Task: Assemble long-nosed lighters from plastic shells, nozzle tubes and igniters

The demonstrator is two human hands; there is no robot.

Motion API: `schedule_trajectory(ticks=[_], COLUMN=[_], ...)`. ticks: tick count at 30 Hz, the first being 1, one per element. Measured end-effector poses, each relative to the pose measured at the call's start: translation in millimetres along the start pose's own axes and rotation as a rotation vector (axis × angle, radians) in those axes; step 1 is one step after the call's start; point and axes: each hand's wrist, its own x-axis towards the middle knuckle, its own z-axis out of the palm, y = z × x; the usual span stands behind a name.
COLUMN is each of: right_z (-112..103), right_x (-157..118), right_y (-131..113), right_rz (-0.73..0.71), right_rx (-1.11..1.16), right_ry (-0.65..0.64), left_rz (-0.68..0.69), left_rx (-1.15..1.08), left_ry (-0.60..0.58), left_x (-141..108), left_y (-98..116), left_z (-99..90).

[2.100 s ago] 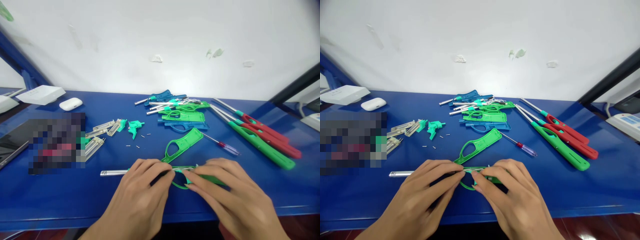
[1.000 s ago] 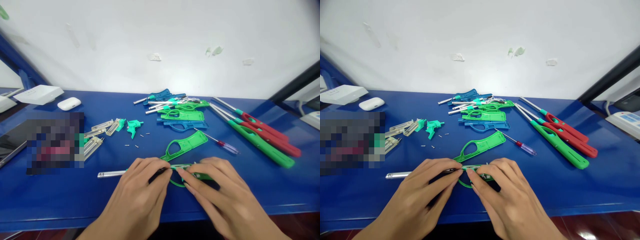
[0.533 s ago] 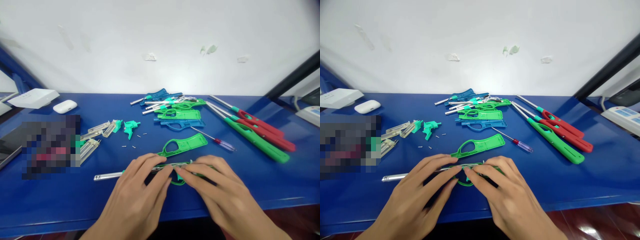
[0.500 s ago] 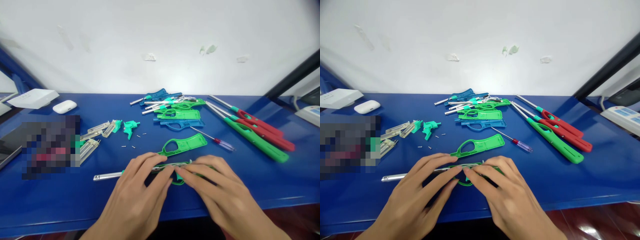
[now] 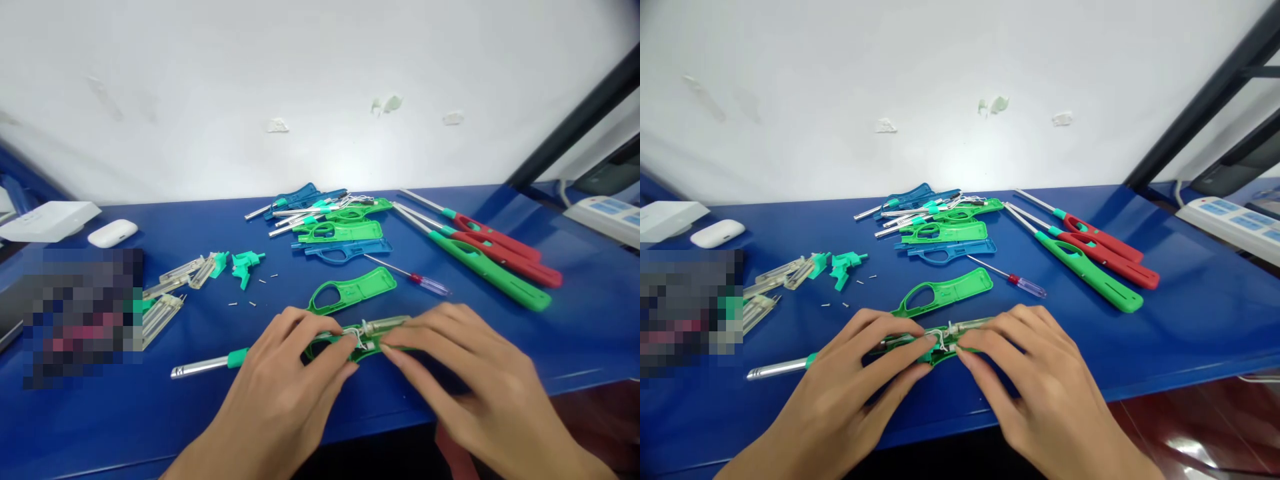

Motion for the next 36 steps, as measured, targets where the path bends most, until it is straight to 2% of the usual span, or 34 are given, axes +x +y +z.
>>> schedule_trajectory(ticks=[5,11,26,36], right_z=[14,24,29,27], right_x=[0,4,5,7], right_y=[-2,-9,-12,-8], right_rz=[0.064,0.082,0.035,0.037], right_rx=[0.009,0.008,0.026,0.032], right_ry=[-0.078,-0.081,0.020,-0.002], left_rz=[-0.016,-0.061,-0.135,-0.142], left_rx=[-0.019,-0.033,-0.012,0.002], left_ry=[-0.005,0.025,0.041,0.058], left_x=[-1,-5,-14,-13], left_y=[-1,-1,0,0], left_z=[2.9,4.1,0.8,1.4])
